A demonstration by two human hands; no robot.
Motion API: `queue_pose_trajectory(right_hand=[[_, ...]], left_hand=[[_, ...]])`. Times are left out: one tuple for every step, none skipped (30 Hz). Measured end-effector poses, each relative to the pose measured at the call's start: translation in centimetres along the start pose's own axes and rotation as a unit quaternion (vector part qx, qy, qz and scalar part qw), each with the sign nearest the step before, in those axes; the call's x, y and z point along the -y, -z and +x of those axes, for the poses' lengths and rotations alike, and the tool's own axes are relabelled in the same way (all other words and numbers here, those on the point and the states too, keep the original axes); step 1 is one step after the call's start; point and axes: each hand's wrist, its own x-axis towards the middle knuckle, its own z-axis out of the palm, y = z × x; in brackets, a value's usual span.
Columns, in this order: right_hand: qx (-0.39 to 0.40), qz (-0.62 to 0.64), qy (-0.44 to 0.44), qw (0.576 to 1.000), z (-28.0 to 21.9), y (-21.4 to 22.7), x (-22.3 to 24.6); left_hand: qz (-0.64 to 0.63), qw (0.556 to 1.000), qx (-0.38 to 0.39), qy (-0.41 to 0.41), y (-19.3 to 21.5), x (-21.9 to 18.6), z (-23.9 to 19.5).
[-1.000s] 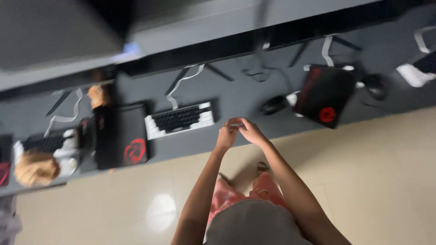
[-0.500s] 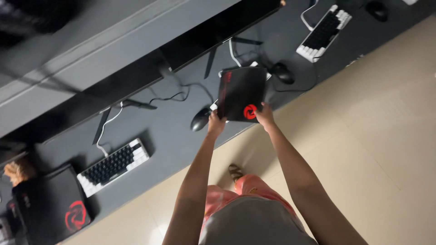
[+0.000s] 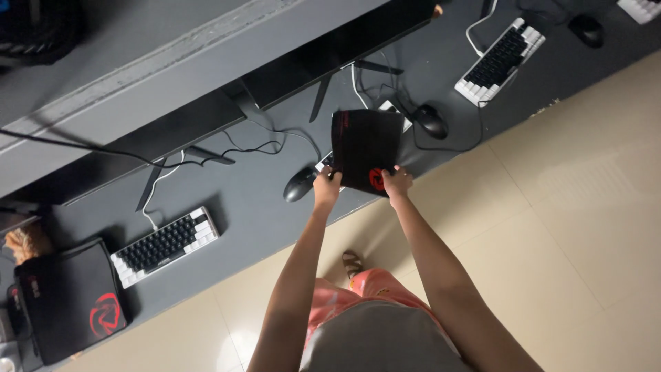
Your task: The person arranges computer accessories on a long desk. They place mouse pads, keyboards, and mice at multiple stations, using a duster and cloth to wipe surfaces between placements. The person repeatedly moves items between stations and a nearby chair, adjusting their positions.
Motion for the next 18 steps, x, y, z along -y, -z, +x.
queue_pose_trajectory(right_hand=[[0.003,-0.001,0.003,1.0,1.8,-1.8,-1.9],[0.005,0.078,0.049,0.996,3.5,-3.6,-3.8],[0.01,0.156,0.094,0.983,5.2,-5.4,-5.7],[0.015,0.154,0.097,0.983,4.1,-5.1,-5.1],[0.102,0.251,0.042,0.962,3.0,-4.9,-4.5],[0.189,0.341,-0.013,0.921,1.9,-4.8,-3.8],[0.196,0.337,-0.011,0.921,0.3,-4.2,-2.5],[0.207,0.323,0.009,0.923,-1.4,-3.6,-1.3],[0.22,0.308,0.027,0.925,-3.3,-3.1,-0.2],[0.229,0.302,0.028,0.925,-4.4,-3.5,0.8],[0.146,0.243,0.163,0.945,-5.3,-4.1,2.0],[0.061,0.18,0.295,0.937,-6.4,-4.7,3.2],[0.071,0.177,0.3,0.935,-7.7,-4.9,4.8],[0.035,0.173,0.36,0.916,-9.0,-5.1,6.4],[-0.001,0.17,0.419,0.892,-10.5,-5.6,8.2],[0.011,0.169,0.425,0.889,-11.7,-6.4,9.4],[0.036,0.157,0.428,0.89,-12.9,-7.2,10.6],[0.061,0.144,0.43,0.889,-14.1,-8.0,11.7]], left_hand=[[-0.001,1.0,-0.004,0.001,0.6,0.5,-0.2],[-0.119,0.992,0.041,0.014,1.2,1.0,-0.5],[-0.236,0.968,0.085,0.027,1.9,1.5,-0.8],[-0.237,0.968,0.079,0.028,3.8,-0.2,-2.2],[-0.3,0.948,0.103,0.023,5.7,-1.9,-3.6],[-0.36,0.924,0.127,0.018,7.7,-3.6,-4.9],[-0.362,0.924,0.119,0.019,8.5,-2.4,-5.2],[-0.349,0.93,0.116,-0.006,9.4,-1.2,-5.5],[-0.335,0.935,0.111,-0.028,10.3,0.1,-6.1],[-0.337,0.936,0.102,-0.024,11.7,-0.6,-7.3],[-0.269,0.96,0.076,-0.009,13.2,-1.4,-8.2],[-0.2,0.978,0.051,0.007,14.8,-2.2,-9.1],[-0.202,0.979,0.039,0.011,15.6,-1.5,-9.6],[-0.193,0.981,0.008,0.004,16.5,-0.7,-10.1],[-0.183,0.983,-0.023,-0.003,17.6,0.1,-10.6],[-0.185,0.982,-0.035,0.001,18.7,1.0,-11.1],[-0.171,0.983,-0.065,-0.003,19.7,1.8,-11.7],[-0.156,0.983,-0.095,-0.007,20.8,2.6,-12.3]])
